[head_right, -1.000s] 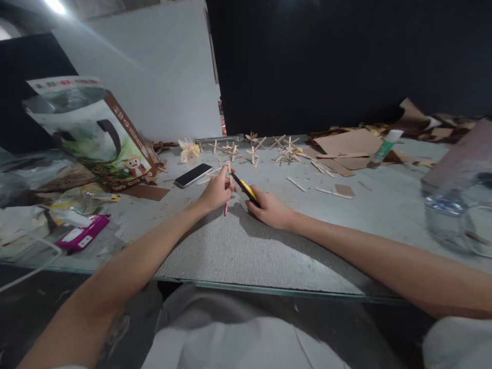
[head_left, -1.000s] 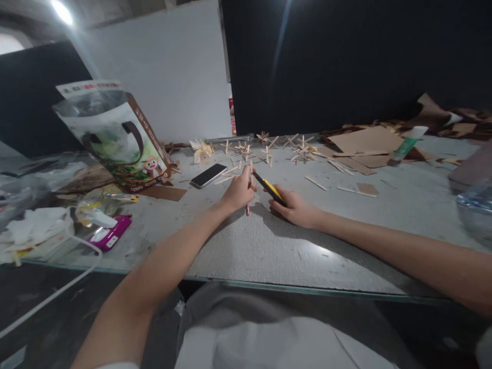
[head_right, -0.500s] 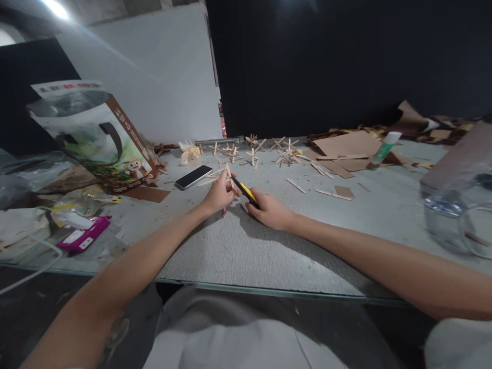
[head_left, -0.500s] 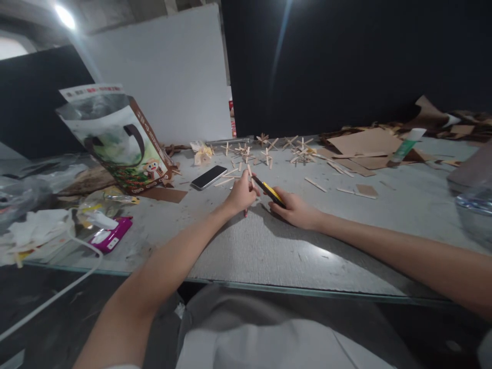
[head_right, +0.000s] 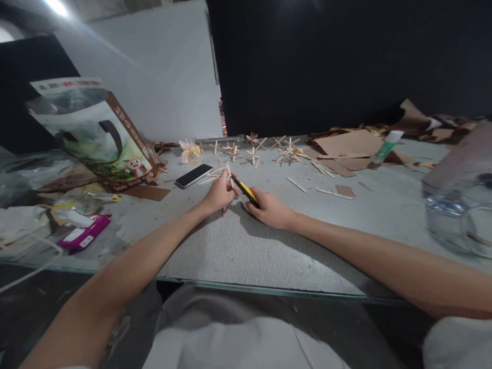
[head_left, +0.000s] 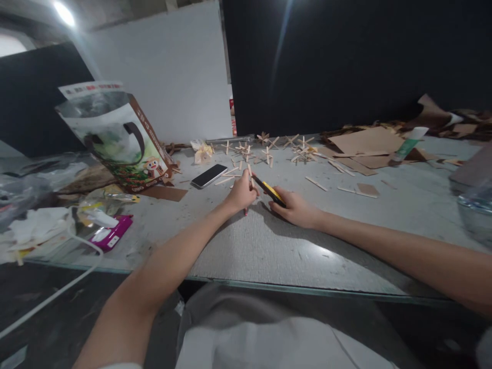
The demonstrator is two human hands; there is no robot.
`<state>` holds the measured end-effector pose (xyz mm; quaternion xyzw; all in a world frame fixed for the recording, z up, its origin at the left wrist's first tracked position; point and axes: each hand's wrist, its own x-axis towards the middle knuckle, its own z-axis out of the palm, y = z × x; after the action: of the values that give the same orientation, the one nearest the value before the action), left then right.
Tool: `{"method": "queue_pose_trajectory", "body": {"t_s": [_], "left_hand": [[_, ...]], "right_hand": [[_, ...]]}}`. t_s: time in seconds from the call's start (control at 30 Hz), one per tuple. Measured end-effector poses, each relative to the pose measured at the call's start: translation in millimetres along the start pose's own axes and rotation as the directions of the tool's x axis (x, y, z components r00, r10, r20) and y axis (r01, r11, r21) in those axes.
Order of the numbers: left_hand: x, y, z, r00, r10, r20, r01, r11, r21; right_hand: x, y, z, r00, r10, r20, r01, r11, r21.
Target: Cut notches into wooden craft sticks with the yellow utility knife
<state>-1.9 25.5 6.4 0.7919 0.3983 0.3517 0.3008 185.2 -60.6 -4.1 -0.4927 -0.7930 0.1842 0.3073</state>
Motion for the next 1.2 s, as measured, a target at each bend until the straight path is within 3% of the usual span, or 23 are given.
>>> {"method": "queue_pose_trajectory", "body": {"t_s": [1.2], "left_hand": [[0.9,-0.9,1.8,0.999,-0.046,0.000,0.046,0.994,0.103]], "right_hand": [[-0.5,2.3,0.3,1.000,0.003,-0.005,-0.003,1.000,-0.018]]}}
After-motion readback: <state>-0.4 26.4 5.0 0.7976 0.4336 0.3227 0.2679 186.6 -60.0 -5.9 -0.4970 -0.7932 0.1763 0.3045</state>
